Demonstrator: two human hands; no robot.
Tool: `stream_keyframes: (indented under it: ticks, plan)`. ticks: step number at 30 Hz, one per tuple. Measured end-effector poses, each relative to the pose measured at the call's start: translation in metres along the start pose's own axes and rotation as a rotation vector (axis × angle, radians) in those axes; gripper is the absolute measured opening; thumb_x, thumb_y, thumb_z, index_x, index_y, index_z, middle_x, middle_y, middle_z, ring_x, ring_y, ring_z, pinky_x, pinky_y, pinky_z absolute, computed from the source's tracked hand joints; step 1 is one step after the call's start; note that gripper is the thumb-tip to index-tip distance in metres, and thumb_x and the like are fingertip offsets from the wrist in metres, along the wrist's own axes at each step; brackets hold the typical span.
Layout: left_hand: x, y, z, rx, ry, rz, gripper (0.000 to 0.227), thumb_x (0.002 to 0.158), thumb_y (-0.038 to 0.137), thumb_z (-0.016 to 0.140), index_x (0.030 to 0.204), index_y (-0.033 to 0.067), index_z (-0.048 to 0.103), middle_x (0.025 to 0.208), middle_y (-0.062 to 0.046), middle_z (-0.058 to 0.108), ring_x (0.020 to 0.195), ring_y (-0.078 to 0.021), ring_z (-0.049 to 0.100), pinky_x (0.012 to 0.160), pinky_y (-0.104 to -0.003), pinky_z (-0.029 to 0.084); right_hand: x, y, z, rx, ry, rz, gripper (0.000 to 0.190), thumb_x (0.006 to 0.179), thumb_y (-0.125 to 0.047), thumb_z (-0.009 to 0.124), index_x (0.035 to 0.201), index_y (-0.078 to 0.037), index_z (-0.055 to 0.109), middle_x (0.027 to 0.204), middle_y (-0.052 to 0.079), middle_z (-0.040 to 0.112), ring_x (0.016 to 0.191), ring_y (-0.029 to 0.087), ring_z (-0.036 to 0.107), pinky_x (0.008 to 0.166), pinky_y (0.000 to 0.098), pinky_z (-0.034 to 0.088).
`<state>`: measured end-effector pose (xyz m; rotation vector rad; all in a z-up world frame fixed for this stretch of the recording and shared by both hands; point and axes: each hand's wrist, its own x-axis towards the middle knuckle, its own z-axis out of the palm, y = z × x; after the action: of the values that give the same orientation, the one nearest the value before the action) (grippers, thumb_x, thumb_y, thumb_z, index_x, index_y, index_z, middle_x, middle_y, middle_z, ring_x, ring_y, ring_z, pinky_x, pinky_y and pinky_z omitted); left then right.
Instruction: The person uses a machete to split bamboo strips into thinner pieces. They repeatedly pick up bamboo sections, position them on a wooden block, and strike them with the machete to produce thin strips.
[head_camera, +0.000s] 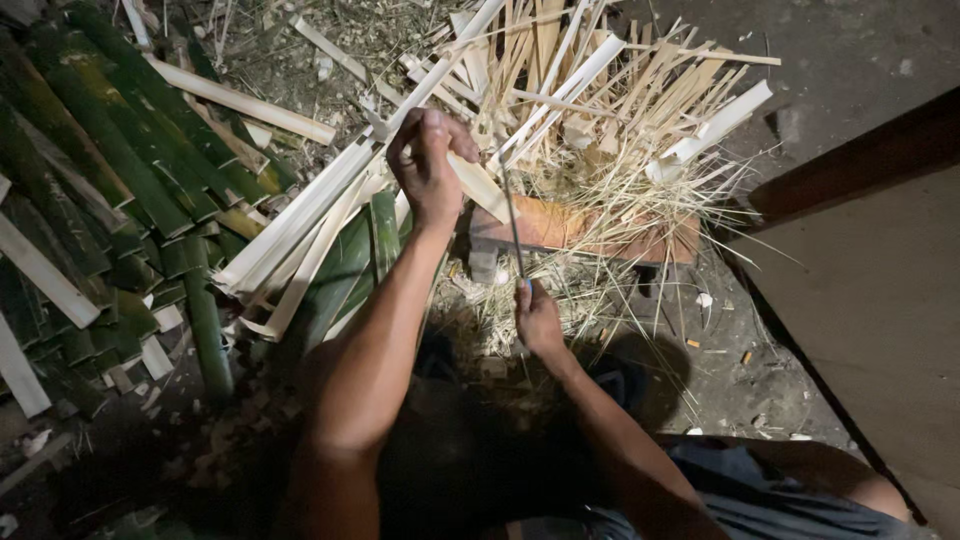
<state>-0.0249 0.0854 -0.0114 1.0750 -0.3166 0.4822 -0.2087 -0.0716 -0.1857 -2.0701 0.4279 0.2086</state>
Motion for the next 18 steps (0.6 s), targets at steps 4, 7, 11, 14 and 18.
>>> stream_keyframes:
  ticks: [4,7,11,14,18]
  plan:
    - [-0.001,0.003,0.004,0.058,-0.015,0.002,0.025,0.113,0.032,0.048,0.109,0.0075,0.049,0.076,-0.003,0.052,0.068,-0.0152,0.053,0.067,-0.035,0.05,0.03,0.034,-0.01,-0.143,-0.078,0.182,0.051,0.105,-0.051,0.04,0.096,-0.005,0.059,0.066,0.012,0.058,0.058,0.025,0.057,0.057,0.0421,0.047]
    - [-0.001,0.009,0.006,0.287,-0.145,0.105,0.047,0.111,0.036,0.047,0.148,0.0102,0.035,0.092,0.0,0.046,0.082,-0.013,0.048,0.079,-0.036,0.048,0.032,0.039,-0.024,-0.087,-0.109,0.209,0.049,0.105,-0.051,0.042,0.094,-0.006,0.059,0.063,0.008,0.056,0.054,0.021,0.054,0.052,0.0387,0.046]
    - [0.003,0.012,0.007,0.327,-0.369,0.106,0.047,0.112,0.036,0.06,0.144,0.0118,0.035,0.108,-0.002,0.047,0.099,-0.0159,0.051,0.09,-0.036,0.051,0.006,-0.003,-0.044,0.116,-0.08,0.078,0.047,0.106,-0.05,0.045,0.093,-0.007,0.059,0.059,0.004,0.053,0.049,0.015,0.051,0.047,0.0342,0.043]
    - [0.003,0.009,0.01,0.324,-0.342,0.06,0.042,0.106,0.032,0.073,0.129,0.0104,0.044,0.104,-0.001,0.051,0.094,-0.0147,0.053,0.087,-0.032,0.052,-0.025,-0.033,-0.06,0.342,-0.131,-0.055,0.046,0.109,-0.046,0.044,0.094,-0.005,0.056,0.058,0.001,0.044,0.048,0.012,0.041,0.045,0.0333,0.035]
    - [-0.003,0.002,0.011,0.336,-0.272,-0.022,0.042,0.101,0.027,0.077,0.122,0.0075,0.047,0.102,0.0,0.056,0.091,-0.0121,0.058,0.083,-0.028,0.053,-0.037,-0.028,-0.052,0.256,-0.057,-0.182,0.046,0.109,-0.045,0.044,0.096,-0.002,0.057,0.059,0.003,0.048,0.05,0.015,0.043,0.046,0.038,0.037]
